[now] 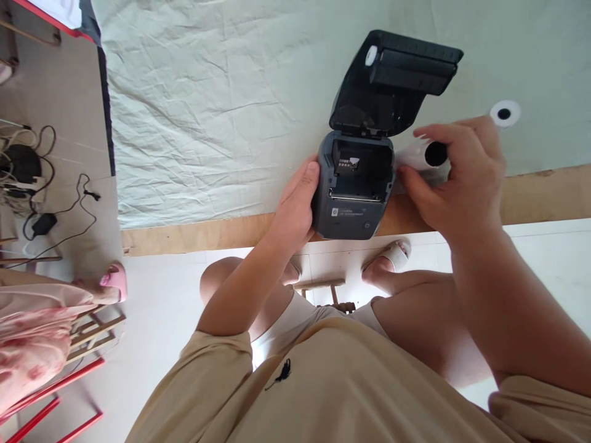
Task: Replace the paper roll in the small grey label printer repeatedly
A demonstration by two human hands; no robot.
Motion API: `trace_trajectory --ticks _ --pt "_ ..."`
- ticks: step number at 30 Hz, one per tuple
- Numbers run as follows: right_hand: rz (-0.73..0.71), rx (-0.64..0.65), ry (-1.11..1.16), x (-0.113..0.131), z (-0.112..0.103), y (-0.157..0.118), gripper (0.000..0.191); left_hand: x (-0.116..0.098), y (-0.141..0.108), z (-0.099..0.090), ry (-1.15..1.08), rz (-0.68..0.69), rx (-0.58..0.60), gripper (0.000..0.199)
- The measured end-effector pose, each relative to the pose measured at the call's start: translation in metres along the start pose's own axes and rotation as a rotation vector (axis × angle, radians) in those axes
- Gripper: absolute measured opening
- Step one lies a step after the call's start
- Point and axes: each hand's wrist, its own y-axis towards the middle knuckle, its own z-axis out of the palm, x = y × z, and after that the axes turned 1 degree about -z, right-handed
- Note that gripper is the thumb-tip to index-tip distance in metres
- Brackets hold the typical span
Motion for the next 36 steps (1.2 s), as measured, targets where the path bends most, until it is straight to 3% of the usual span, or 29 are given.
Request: trace_trajectory --ticks 4,7,10,12,15,18,23,28,33,36 --pt "0.118 0.114 0.083 0.000 0.000 0.000 0.068 0.002 0.001 -0.001 -0.024 0.011 0.021 0.024" --pt "0.209 0.189 0.088 0.004 -0.001 0.000 0.068 0.003 0.001 -0.003 -0.040 0.028 0.034 0.031" --pt "0.174 0.180 0.086 0.007 -0.003 0.001 0.069 0.002 0.001 -0.003 -0.056 0.030 0.057 0.032" --pt "0.066 0.057 0.129 0.003 -0.006 0.001 0.063 0.001 0.000 -0.002 -0.071 0.007 0.090 0.031" --pt "-0.066 -0.237 0.179 -0.015 -0.013 0.001 0.042 -0.001 -0.001 -0.001 -0.063 -0.014 0.129 0.030" --pt "-0.039 -0.394 0.150 -0.041 -0.019 0.002 0.035 -0.001 -0.001 -0.001 -0.045 -0.005 0.119 0.025" --pt "0.110 -0.240 0.060 -0.074 -0.015 0.006 0.060 0.001 0.000 -0.002 -0.041 -0.009 0.090 0.021" --pt "0.349 -0.068 -0.070 -0.073 -0.003 0.010 0.082 0.000 0.001 -0.001 -0.012 -0.010 0.063 0.025" --pt "0.300 -0.012 0.066 -0.062 -0.007 0.005 0.057 0.000 0.001 -0.002 -0.029 -0.005 0.088 0.021" --pt "0.255 0.062 -0.023 -0.063 -0.009 0.005 0.063 -0.001 0.001 0.001 -0.011 -0.011 0.063 0.025"
